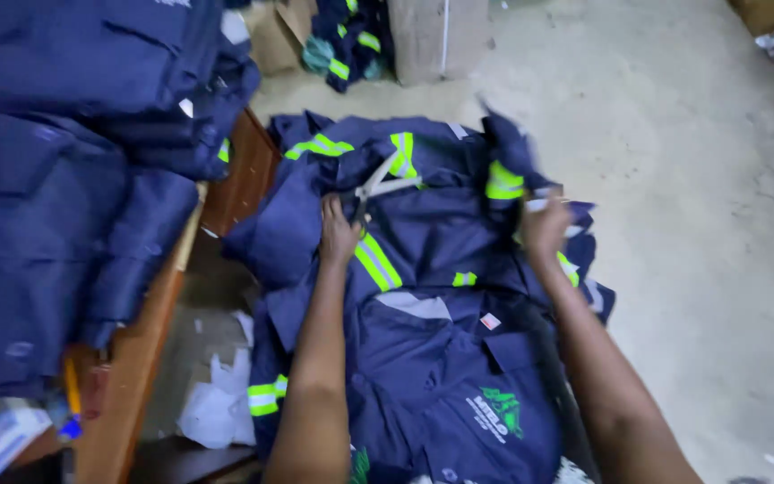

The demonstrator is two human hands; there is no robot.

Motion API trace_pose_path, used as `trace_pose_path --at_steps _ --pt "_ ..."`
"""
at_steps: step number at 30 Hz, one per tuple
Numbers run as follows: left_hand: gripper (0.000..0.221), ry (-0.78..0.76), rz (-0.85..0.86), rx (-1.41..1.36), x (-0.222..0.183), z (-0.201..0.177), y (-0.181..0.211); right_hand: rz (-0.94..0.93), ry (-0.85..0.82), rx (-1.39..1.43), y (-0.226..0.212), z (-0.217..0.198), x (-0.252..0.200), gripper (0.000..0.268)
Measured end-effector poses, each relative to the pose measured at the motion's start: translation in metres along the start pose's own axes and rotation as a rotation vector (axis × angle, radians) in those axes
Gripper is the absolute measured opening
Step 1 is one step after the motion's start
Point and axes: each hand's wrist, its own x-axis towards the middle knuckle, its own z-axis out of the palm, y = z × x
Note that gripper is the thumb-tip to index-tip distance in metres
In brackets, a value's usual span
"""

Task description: Trimming excess backing material from embroidered logos on work jackets using scissors

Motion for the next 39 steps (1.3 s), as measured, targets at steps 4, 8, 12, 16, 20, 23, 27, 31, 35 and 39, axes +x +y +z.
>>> trace_pose_path --at_steps 4,8,12,16,20,23,27,31,35,39 --pt "0.077 -0.151 -0.123 0.058 -0.015 0.038 -0.012 -0.475 -0.384 -0.709 0.13 0.115 -0.105 0.068" --pt "0.08 -0.248 -0.118 -0.145 -0.008 0.016 -0.014 -0.335 -0.872 -0.332 0.144 0.118 -0.113 0.077" --pt "0.067 -0.164 -0.227 -0.278 -0.033 -0.083 0.06 -0.407 -0.805 -0.252 0.044 -0.043 -0.096 0.068" --pt "0.046 -0.173 -0.398 -0.287 -0.096 -0.154 0.122 -0.445 -1.116 -0.094 0.019 -0.138 -0.119 0.047" --pt "0.038 -0.652 -0.463 -0.891 -0.192 -0.227 0.186 -0.443 -1.563 -0.02 0.043 -0.171 -0.134 0.067" --pt "0.026 -0.829 -0.539 -0.733 -0.271 -0.271 0.219 -0.551 -1.554 -0.039 0.033 -0.21 -0.133 0.066" --pt "0.03 -0.719 -0.73 -0.235 -0.347 -0.318 0.245 -0.72 -1.155 0.103 0.003 -0.287 -0.132 0.047" --pt "0.055 -0.439 -0.715 -0.153 -0.399 -0.29 0.233 -0.54 -0.818 0.259 -0.004 -0.368 -0.139 0.044" --pt "0.079 -0.126 -0.378 0.0 -0.391 -0.221 0.188 -0.123 -0.446 0.583 0.013 -0.431 -0.14 0.029" --pt "0.062 0.006 -0.627 -0.228 -0.289 -0.159 0.112 0.153 -0.249 0.799 0.066 -0.428 -0.159 0.021"
